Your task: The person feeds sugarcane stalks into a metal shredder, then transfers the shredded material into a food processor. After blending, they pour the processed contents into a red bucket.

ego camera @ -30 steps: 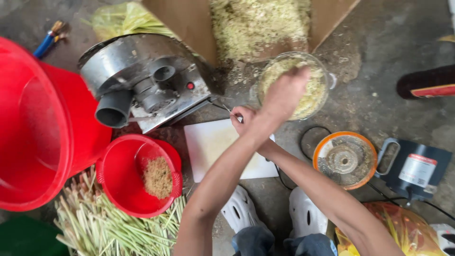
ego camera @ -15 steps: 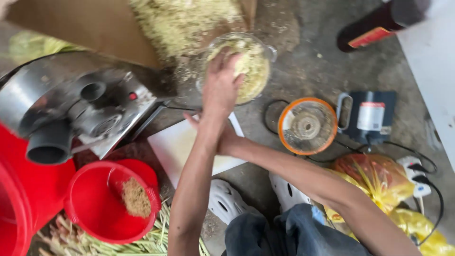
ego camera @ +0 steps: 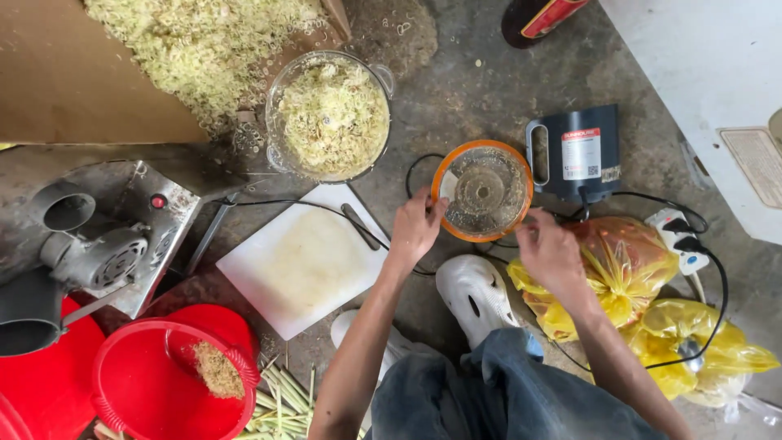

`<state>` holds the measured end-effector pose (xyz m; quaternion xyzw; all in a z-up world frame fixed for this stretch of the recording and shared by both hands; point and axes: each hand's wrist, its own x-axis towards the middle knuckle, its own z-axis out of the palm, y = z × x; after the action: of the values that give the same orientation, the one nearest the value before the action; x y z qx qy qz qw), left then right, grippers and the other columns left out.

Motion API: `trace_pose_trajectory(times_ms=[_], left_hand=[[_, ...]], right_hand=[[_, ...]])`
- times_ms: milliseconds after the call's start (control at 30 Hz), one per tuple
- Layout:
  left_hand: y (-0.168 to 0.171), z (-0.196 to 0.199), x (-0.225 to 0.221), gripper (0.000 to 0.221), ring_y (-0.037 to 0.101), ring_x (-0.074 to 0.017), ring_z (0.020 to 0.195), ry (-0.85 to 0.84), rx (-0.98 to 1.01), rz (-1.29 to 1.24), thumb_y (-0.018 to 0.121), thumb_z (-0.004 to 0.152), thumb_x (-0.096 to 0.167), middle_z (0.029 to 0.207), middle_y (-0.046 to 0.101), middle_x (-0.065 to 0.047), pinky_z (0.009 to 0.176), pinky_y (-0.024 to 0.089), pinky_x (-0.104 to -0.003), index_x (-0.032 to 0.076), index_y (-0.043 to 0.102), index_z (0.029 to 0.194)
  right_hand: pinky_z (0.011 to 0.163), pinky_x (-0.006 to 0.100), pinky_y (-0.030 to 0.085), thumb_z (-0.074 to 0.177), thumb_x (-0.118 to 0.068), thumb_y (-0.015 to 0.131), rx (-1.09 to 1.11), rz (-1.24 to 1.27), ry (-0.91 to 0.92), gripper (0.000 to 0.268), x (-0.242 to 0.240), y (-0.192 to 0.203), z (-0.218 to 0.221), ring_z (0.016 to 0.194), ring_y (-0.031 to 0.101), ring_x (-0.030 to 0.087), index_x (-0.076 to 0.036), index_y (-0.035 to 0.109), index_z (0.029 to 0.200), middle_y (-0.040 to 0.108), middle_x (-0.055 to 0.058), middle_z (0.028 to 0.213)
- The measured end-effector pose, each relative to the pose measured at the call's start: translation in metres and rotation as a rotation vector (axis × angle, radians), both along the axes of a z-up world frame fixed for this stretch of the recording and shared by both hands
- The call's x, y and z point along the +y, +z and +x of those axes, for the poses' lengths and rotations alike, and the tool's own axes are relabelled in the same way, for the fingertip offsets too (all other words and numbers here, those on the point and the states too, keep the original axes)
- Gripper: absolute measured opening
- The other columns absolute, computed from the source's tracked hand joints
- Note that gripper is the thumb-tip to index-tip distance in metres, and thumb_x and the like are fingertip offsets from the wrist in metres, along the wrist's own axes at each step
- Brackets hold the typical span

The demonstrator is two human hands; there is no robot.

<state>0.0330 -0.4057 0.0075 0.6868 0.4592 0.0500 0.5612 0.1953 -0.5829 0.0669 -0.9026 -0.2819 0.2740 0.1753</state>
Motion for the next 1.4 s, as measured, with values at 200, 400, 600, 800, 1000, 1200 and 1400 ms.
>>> trace_pose_trajectory(times_ms=[200,400,600,800,1000,1200,1400], left_hand=[[0.030,-0.012,0.012,0.027,0.067,-0.0234,0.067,0.062,-0.153,-0.048,0.068,0.096,0.017,0.080,0.070,-0.016,0.065,0.054,-0.035,0.000,0.064,0.117],[0.134,-0.068,0.069,0.038,0.069,-0.0203,0.089,0.072,-0.334,0.306,0.073,0.095,-0.002,0.116,0.071,-0.011,0.081,0.056,-0.030,0.005,0.060,0.130],[0.159,-0.104,0.137,0.046,0.064,-0.0287,0.119,0.046,-0.360,0.931,0.075,0.087,-0.013,0.139,0.066,-0.009,0.100,0.053,-0.038,0.007,0.059,0.125],[0.093,-0.124,0.139,0.031,0.060,-0.0330,0.122,0.024,-0.226,1.013,0.073,0.089,-0.007,0.139,0.064,-0.008,0.106,0.053,-0.042,0.004,0.063,0.116],[0.054,-0.119,0.131,0.027,0.055,-0.0384,0.129,-0.065,-0.091,1.012,0.062,0.095,0.001,0.148,0.057,-0.010,0.110,0.050,-0.042,0.001,0.064,0.123],[0.060,-0.126,0.134,0.031,0.053,-0.0397,0.135,-0.093,-0.088,0.969,0.062,0.095,0.000,0.150,0.056,-0.010,0.113,0.050,-0.044,0.001,0.063,0.126],[0.068,-0.129,0.141,0.032,0.052,-0.0407,0.138,-0.100,-0.092,0.813,0.067,0.093,0.004,0.150,0.056,-0.012,0.112,0.050,-0.044,0.001,0.064,0.125]], right_hand=[[0.080,0.043,0.058,0.101,-0.040,0.057,0.287,0.116,-0.114,0.049,0.006,-0.016,-0.010,0.091,0.074,0.032,0.000,0.058,0.131,0.059,0.021,0.148],[0.100,0.045,0.053,0.105,-0.064,0.022,0.864,0.533,-0.180,0.085,0.097,0.044,0.005,0.121,0.067,0.028,0.004,0.048,0.149,0.063,0.020,0.140],[0.123,0.038,0.041,0.112,-0.043,0.034,1.068,0.727,0.141,0.064,0.251,0.081,0.017,0.143,0.054,0.023,0.005,0.045,0.153,0.057,0.015,0.151],[0.107,0.033,0.047,0.104,-0.019,0.049,0.784,0.502,0.343,0.047,0.284,0.058,0.013,0.125,0.060,0.020,0.001,0.055,0.145,0.065,0.016,0.137],[0.101,0.036,0.052,0.099,-0.021,0.066,0.329,0.438,0.392,0.047,0.289,0.049,-0.002,0.117,0.068,0.027,-0.001,0.058,0.142,0.066,0.022,0.132],[0.105,0.043,0.051,0.094,-0.016,0.071,0.109,0.473,0.490,0.049,0.290,0.048,-0.012,0.118,0.065,0.038,-0.003,0.063,0.140,0.069,0.025,0.128],[0.105,0.045,0.049,0.094,-0.014,0.076,-0.041,0.568,0.568,0.048,0.291,0.025,-0.013,0.122,0.061,0.042,0.000,0.064,0.139,0.063,0.027,0.140]])
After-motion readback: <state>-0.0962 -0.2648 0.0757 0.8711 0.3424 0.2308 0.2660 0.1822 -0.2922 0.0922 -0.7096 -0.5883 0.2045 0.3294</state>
